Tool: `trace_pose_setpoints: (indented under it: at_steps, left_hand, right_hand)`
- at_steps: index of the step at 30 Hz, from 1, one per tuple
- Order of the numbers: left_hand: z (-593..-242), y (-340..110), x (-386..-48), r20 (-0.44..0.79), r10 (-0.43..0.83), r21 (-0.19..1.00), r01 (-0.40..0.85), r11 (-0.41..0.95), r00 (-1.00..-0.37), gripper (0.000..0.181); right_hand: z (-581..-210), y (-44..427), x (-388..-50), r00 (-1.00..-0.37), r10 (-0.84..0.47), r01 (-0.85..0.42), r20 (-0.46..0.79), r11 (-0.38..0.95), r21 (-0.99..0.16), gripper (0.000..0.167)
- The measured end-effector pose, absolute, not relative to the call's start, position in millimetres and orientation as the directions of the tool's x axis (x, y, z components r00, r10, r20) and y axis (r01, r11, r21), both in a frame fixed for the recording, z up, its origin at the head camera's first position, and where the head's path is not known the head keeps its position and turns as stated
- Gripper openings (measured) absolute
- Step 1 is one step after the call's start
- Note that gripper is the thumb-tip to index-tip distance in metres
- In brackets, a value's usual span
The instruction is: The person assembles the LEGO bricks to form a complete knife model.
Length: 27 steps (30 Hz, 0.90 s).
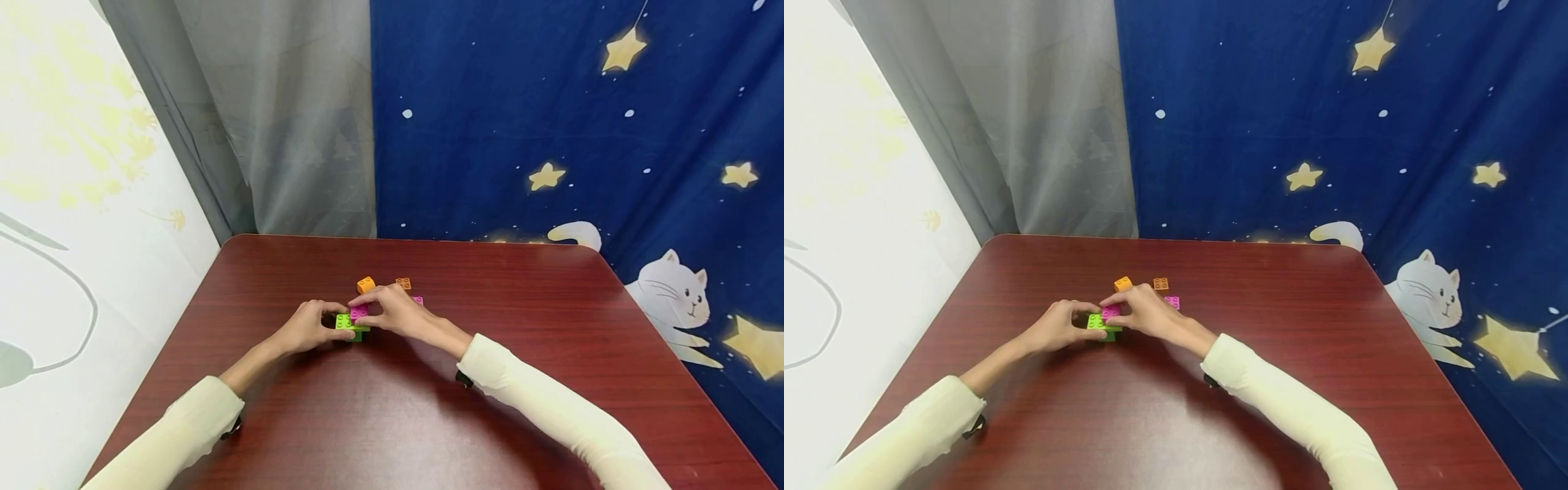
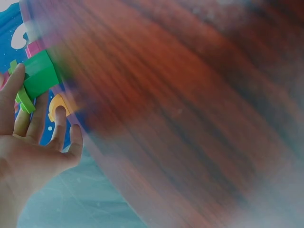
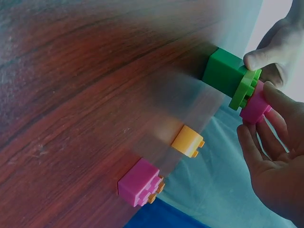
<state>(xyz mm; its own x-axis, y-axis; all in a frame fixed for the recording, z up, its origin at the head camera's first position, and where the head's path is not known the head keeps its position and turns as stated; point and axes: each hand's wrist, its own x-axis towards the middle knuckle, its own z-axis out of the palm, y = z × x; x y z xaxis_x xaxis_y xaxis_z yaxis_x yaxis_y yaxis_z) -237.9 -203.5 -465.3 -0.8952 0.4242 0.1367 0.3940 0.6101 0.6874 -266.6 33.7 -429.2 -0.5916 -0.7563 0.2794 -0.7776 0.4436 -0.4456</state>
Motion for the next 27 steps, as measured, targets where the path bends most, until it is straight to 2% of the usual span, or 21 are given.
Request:
trace_pose_setpoints:
  at_steps: [8, 18, 27]
  left_hand:
    - [-466.8, -204.3, -238.1, 0.131, 0.422, 0.682, 0.390, 0.619, -0.897, 0.043]
    - [-466.3, -203.1, -238.7, 0.133, 0.442, 0.696, 0.401, 0.595, -0.887, 0.042]
    - [-464.0, -204.4, -238.7, 0.130, 0.422, 0.669, 0.394, 0.631, -0.897, 0.049]
  right_hand:
    - [-430.0, 31.7, -265.6, -0.592, -0.747, -0.772, 0.303, 0.419, -0.477, 0.034]
    - [-435.4, 27.2, -266.2, -0.557, -0.759, -0.792, 0.337, 0.363, -0.492, 0.032]
    - [-436.7, 25.4, -265.6, -0.572, -0.753, -0.768, 0.325, 0.351, -0.535, 0.033]
